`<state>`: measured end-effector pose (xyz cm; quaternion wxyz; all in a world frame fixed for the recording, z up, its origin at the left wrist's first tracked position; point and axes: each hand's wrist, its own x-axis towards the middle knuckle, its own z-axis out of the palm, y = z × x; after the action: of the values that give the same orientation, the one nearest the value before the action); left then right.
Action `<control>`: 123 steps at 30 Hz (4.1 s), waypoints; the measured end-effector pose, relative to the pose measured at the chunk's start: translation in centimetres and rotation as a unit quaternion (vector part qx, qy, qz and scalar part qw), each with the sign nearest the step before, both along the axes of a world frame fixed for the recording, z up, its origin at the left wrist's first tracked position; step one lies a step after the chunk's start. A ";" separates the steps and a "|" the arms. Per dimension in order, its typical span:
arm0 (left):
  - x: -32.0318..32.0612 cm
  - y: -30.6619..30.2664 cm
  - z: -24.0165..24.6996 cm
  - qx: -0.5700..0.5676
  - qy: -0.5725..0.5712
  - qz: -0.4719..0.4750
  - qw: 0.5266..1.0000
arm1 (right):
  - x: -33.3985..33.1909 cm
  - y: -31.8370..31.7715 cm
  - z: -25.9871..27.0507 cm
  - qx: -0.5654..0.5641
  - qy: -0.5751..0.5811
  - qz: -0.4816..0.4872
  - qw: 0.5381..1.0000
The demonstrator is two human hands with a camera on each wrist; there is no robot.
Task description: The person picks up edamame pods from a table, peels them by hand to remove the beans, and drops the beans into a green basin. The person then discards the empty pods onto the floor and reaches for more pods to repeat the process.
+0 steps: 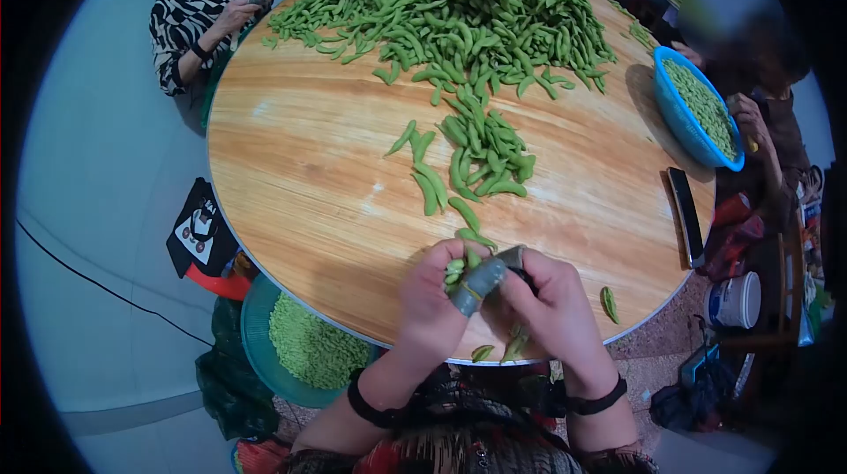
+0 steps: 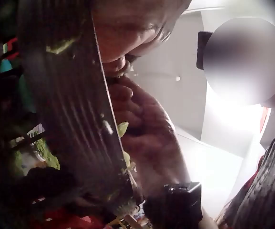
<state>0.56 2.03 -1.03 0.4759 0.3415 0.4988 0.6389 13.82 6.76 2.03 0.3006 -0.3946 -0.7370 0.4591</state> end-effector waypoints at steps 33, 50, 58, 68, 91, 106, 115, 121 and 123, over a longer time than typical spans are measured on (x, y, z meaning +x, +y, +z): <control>-2.0 -2.8 1.4 0.116 0.347 -0.046 0.929 | -0.2 0.9 -1.0 0.265 -0.296 -0.004 0.917; -2.1 -2.4 -1.3 0.104 -0.199 -0.082 0.971 | 2.0 -1.8 1.2 -0.377 0.142 0.115 0.908; -1.6 -1.8 0.2 0.146 0.067 -0.043 0.986 | 1.9 -1.8 0.4 -0.397 0.162 0.125 0.895; -1.2 -0.6 1.1 0.008 -0.068 -0.084 0.994 | 0.2 -1.3 -0.1 -0.207 0.132 0.049 0.968; -1.2 -1.5 2.9 0.005 0.245 -0.064 0.967 | 0.1 0.3 -0.2 -0.310 0.201 -0.027 0.929; -2.8 -2.9 0.6 -0.015 -0.201 -0.189 0.961 | 0.3 -0.4 1.0 -0.421 0.412 -0.034 0.808; -17.6 -14.0 -3.7 -0.135 0.097 0.217 0.962 | -2.2 2.2 1.4 0.220 -0.304 0.004 0.927; -17.1 -14.8 -4.5 -0.207 0.673 0.194 0.683 | -2.6 2.8 0.1 0.264 -0.361 0.020 0.894; -16.7 -13.2 -2.2 -0.084 0.592 0.242 0.764 | -2.2 2.2 0.2 0.237 -0.274 0.023 0.932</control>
<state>-16.10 -11.19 -3.21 -0.0574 0.4783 0.7992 0.3595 11.66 8.98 2.18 0.1608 -0.4050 -0.8871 0.1523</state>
